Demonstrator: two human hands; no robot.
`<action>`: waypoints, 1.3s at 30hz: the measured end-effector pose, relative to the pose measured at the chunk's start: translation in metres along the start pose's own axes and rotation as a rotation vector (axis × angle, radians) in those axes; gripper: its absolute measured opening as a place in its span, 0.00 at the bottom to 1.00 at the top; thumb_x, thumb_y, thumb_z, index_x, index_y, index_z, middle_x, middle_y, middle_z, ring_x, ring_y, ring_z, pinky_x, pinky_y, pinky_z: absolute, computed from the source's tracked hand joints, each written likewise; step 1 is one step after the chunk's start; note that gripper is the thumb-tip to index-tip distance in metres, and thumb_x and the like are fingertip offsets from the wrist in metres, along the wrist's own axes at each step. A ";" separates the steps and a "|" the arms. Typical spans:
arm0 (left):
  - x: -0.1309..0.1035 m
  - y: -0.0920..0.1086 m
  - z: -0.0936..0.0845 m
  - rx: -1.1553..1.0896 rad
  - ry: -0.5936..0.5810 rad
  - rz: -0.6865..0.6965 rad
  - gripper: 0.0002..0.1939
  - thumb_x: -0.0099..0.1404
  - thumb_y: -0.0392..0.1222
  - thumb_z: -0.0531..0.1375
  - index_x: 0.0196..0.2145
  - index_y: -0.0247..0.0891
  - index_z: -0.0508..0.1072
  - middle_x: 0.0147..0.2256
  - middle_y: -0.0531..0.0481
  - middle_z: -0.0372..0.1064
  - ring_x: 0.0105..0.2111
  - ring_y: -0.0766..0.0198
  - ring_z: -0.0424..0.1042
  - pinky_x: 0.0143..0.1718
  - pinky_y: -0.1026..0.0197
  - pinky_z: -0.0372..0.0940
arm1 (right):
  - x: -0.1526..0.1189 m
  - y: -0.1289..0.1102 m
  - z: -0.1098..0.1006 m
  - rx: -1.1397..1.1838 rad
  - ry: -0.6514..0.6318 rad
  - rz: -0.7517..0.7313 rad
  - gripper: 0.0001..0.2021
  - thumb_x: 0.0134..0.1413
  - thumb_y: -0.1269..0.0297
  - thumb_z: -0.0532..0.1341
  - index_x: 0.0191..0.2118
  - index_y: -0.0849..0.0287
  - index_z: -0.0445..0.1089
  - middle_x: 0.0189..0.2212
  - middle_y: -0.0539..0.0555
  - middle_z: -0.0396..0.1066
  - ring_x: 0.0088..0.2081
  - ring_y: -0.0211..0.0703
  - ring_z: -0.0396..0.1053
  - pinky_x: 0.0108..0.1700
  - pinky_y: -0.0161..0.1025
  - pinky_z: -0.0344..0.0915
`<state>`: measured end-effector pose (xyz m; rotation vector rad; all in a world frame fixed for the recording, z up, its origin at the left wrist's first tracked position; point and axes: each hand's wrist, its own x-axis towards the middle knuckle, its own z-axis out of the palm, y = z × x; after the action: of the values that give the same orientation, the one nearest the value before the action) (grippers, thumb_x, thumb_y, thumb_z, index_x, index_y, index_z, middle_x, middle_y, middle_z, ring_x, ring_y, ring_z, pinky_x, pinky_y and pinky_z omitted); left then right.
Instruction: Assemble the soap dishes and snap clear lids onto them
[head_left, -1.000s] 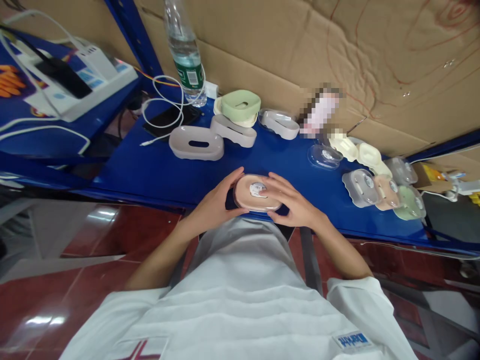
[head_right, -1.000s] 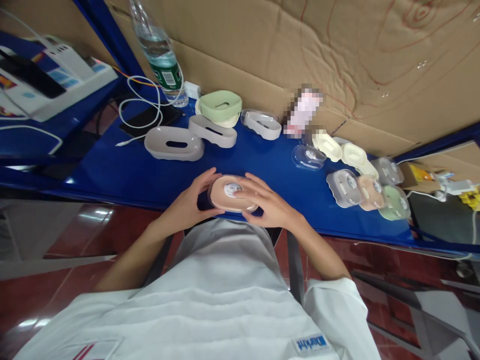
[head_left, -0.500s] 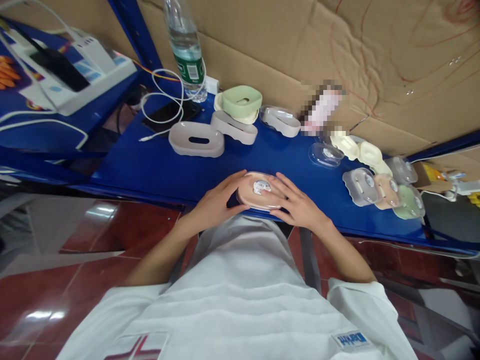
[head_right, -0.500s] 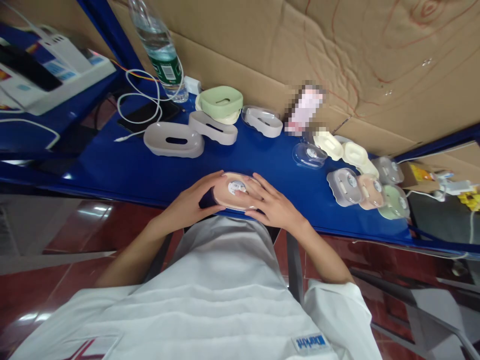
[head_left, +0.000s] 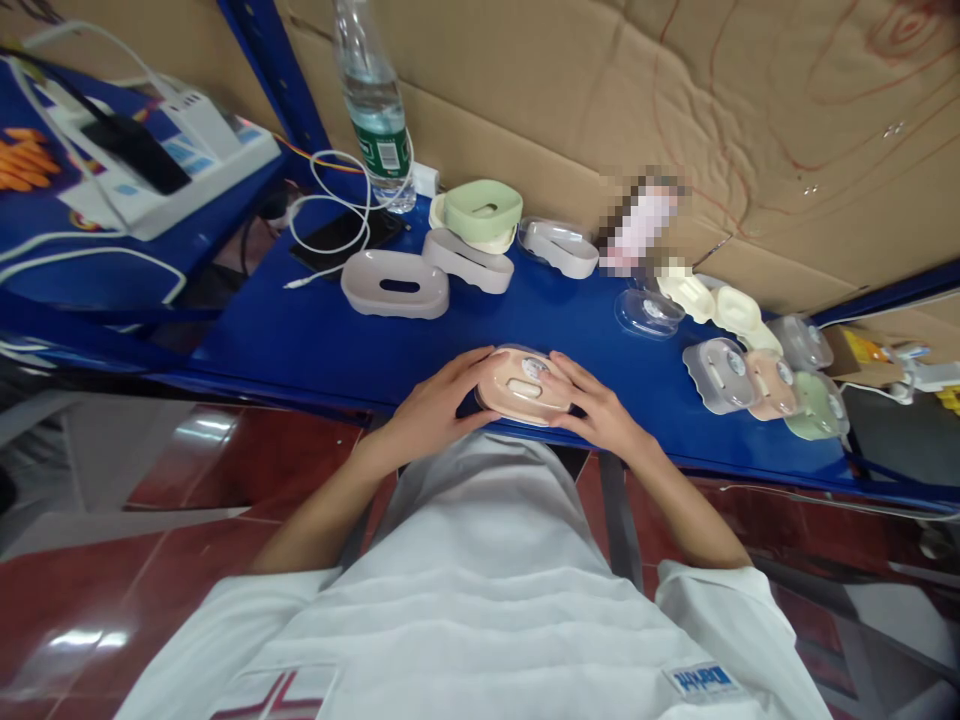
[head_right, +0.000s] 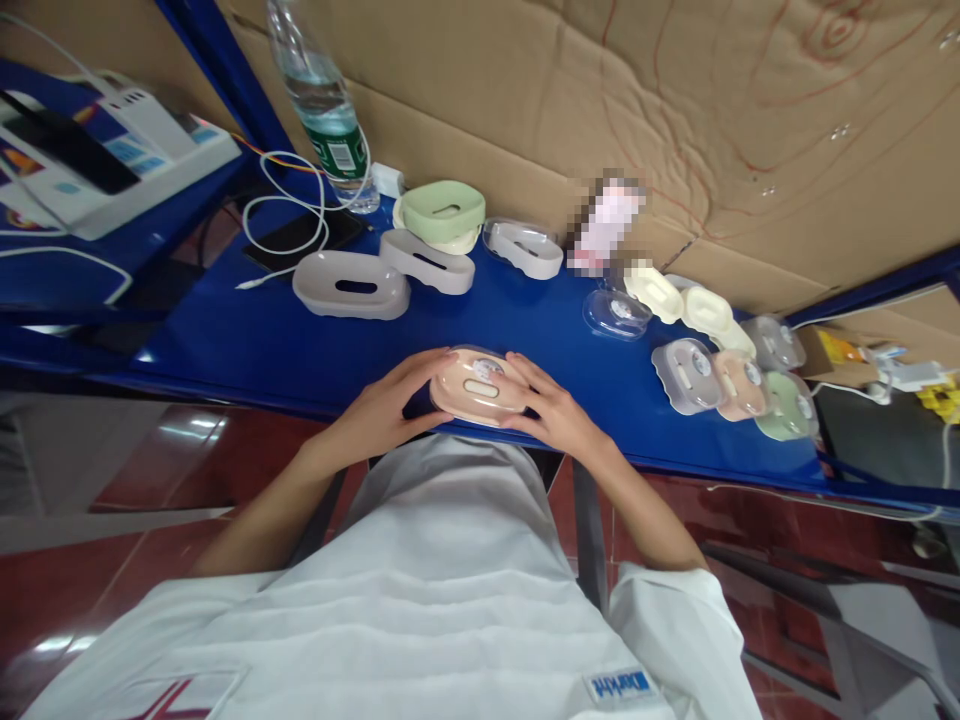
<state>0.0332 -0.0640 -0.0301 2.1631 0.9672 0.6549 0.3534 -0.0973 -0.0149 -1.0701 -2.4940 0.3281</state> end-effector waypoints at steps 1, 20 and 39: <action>0.000 0.000 0.000 0.008 -0.003 0.001 0.35 0.76 0.56 0.62 0.76 0.54 0.57 0.76 0.46 0.54 0.75 0.49 0.58 0.73 0.43 0.61 | 0.000 -0.002 -0.001 -0.025 -0.006 0.002 0.36 0.71 0.53 0.66 0.78 0.40 0.55 0.80 0.54 0.47 0.79 0.61 0.50 0.76 0.65 0.60; 0.002 0.003 -0.001 -0.038 0.034 0.045 0.33 0.76 0.59 0.61 0.73 0.51 0.62 0.72 0.44 0.61 0.72 0.49 0.62 0.73 0.46 0.61 | 0.011 -0.010 0.001 -0.028 0.044 -0.077 0.35 0.71 0.55 0.66 0.78 0.42 0.55 0.80 0.55 0.47 0.79 0.61 0.48 0.76 0.67 0.58; 0.011 -0.018 -0.028 0.503 0.321 0.015 0.17 0.78 0.41 0.55 0.58 0.48 0.78 0.56 0.44 0.80 0.58 0.46 0.75 0.67 0.32 0.55 | -0.019 0.005 -0.084 -0.247 0.328 0.315 0.27 0.73 0.51 0.60 0.73 0.40 0.65 0.72 0.53 0.66 0.74 0.63 0.61 0.74 0.71 0.60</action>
<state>0.0129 -0.0359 -0.0234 2.5471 1.4075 0.8555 0.4067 -0.1030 0.0524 -1.4874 -2.1110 -0.0700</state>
